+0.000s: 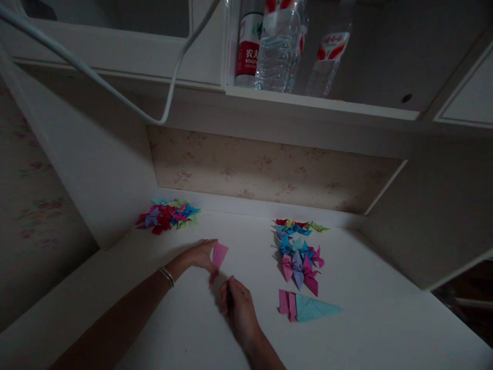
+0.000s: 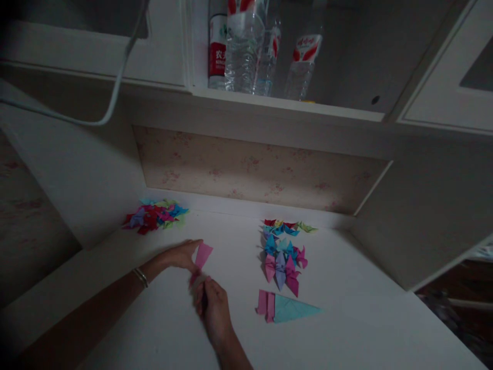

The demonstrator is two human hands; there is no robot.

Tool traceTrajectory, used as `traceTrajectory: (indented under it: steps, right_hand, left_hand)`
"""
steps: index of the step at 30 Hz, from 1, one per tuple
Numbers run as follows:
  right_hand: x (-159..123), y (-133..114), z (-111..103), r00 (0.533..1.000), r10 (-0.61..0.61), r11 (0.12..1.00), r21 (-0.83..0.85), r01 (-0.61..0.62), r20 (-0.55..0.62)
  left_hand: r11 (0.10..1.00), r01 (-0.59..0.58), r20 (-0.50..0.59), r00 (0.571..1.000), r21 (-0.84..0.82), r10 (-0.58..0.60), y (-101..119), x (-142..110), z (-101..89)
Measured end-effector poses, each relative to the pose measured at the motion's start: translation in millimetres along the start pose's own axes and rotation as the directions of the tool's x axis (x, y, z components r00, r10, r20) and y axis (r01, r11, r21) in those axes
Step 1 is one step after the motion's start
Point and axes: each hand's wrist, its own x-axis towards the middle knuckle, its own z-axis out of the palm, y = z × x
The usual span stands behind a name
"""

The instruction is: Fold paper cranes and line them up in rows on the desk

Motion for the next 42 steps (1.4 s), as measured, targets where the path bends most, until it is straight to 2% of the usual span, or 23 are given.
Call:
traceTrajectory:
  steps: [5,9,12,16,20,25,27,30,32,34,36,39,42]
  right_hand:
    - [-1,1,1,1.000,0.027,1.000,0.012,-0.027,0.009]
    - [0,3,0,1.000,0.025,1.000,0.015,-0.026,0.016]
    - [0,2,-2,0.999,0.031,0.999,0.009,-0.031,0.013]
    - [-2,-1,-2,0.999,0.041,0.999,0.008,-0.041,0.013]
    - [-4,-5,0,0.999,0.053,0.999,0.003,-0.053,0.012]
    - [-2,-6,-2,0.998,0.048,0.999,-0.019,-0.048,0.037]
    - [-1,-8,-7,1.000,0.027,0.999,-0.038,-0.027,-0.014]
    - [-2,-15,-17,0.982,-0.128,0.977,-0.188,0.101,-0.137]
    - [-3,-20,-23,0.957,-0.235,0.928,-0.331,0.170,-0.168]
    - [-5,-22,-25,0.950,-0.270,0.891,-0.416,0.185,-0.156]
    - [-6,-23,-25,0.964,-0.243,0.878,-0.447,0.171,-0.109]
    - [-6,-21,-24,0.985,-0.175,0.863,-0.484,0.147,-0.011]
    - [-5,-21,-24,0.982,-0.185,0.851,-0.506,0.142,-0.035]
  left_hand:
    - [0.998,-0.056,0.089,0.995,0.018,0.054,7,-18,1.1]
    - [0.998,-0.047,0.033,0.998,0.032,0.046,14,-18,3.7]
    - [0.991,-0.136,-0.011,0.991,0.015,0.136,19,-12,6.6]
    - [0.971,-0.239,0.000,0.971,-0.002,0.239,22,-3,8.1]
    - [0.982,-0.186,-0.001,0.982,0.005,0.186,19,-2,8.6]
    - [0.993,-0.115,-0.076,0.991,-0.029,0.112,19,-20,11.4]
    - [0.992,-0.112,-0.129,0.986,-0.065,0.103,22,-30,12.5]
    - [0.982,-0.105,-0.185,0.980,-0.160,0.075,27,-46,16.1]
    - [0.920,-0.112,-0.217,0.976,-0.375,0.030,31,-57,21.0]
    - [0.762,-0.116,-0.227,0.973,-0.637,-0.041,35,-67,27.5]
    - [0.590,-0.095,-0.189,0.977,-0.802,-0.100,39,-75,34.3]
    - [0.459,-0.075,-0.151,0.980,-0.885,-0.132,40,-82,40.5]
    - [0.458,-0.105,-0.187,0.972,-0.883,-0.139,38,-84,39.2]
